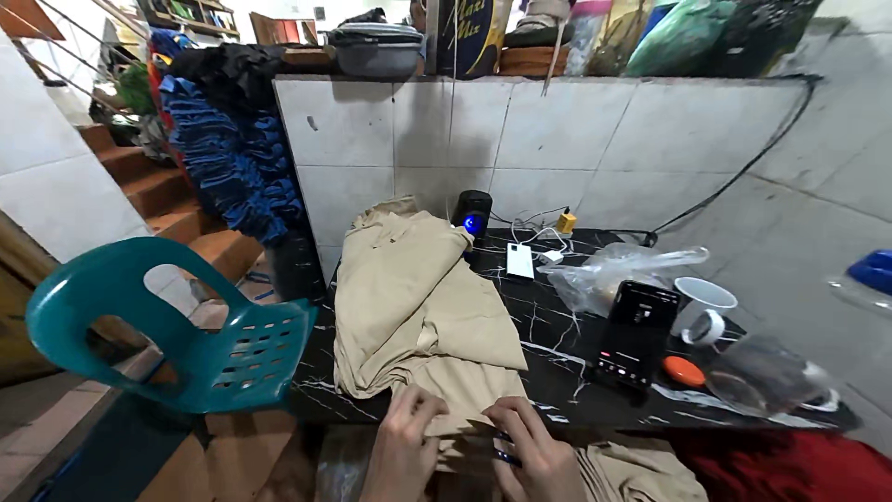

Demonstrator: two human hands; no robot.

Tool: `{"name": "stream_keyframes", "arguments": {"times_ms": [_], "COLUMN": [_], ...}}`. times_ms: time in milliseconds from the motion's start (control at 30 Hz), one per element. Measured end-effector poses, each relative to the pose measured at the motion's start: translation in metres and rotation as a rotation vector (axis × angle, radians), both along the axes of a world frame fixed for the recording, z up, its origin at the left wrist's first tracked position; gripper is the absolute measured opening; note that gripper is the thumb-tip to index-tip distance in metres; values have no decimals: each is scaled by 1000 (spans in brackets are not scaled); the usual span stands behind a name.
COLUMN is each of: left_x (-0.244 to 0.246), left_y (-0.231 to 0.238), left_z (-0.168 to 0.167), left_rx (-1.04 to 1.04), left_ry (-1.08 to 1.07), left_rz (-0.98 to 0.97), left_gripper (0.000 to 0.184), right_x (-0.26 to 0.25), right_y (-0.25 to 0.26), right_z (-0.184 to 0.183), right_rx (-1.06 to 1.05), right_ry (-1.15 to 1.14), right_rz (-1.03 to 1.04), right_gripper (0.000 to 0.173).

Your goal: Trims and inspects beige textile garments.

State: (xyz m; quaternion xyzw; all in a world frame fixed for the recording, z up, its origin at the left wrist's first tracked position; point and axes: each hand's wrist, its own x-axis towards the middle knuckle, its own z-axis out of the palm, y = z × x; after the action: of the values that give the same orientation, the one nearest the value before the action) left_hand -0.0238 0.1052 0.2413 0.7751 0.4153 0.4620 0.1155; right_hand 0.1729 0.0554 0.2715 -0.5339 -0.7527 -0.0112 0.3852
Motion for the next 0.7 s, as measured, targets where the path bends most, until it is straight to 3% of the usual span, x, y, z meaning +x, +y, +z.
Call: {"name": "stream_keyframes", "arguments": {"times_ms": [100,200,300,400,500,600,700], "left_x": [4,15,5,-22,-35,-37,-27], "left_y": [-3,-6,-4,-4,-15,-22,-30], "left_z": [6,12,17,11,-3,-20,-23], "left_rx": [-91,-156,-12,68,-63,-174,-214], "left_ry": [-157,-241,-189,-28,73,53,-17], "left_rz": [117,84,148,166,-33,-120,-17], "left_gripper": [34,31,25,34,35,18,37], "right_x": [0,-8,-1,27,51,65,47], "right_y": [-2,0,2,-4,-13,-12,-6], "right_z": [1,-3,-2,7,15,18,16], "right_rx": [9,25,48,41,-233,-608,-564], "right_ry": [10,16,-32,-52,-118,-196,-85], "right_rz": [-42,-90,-213,-272,-100,96,195], "right_gripper": [23,26,25,32,29,22,46]}}
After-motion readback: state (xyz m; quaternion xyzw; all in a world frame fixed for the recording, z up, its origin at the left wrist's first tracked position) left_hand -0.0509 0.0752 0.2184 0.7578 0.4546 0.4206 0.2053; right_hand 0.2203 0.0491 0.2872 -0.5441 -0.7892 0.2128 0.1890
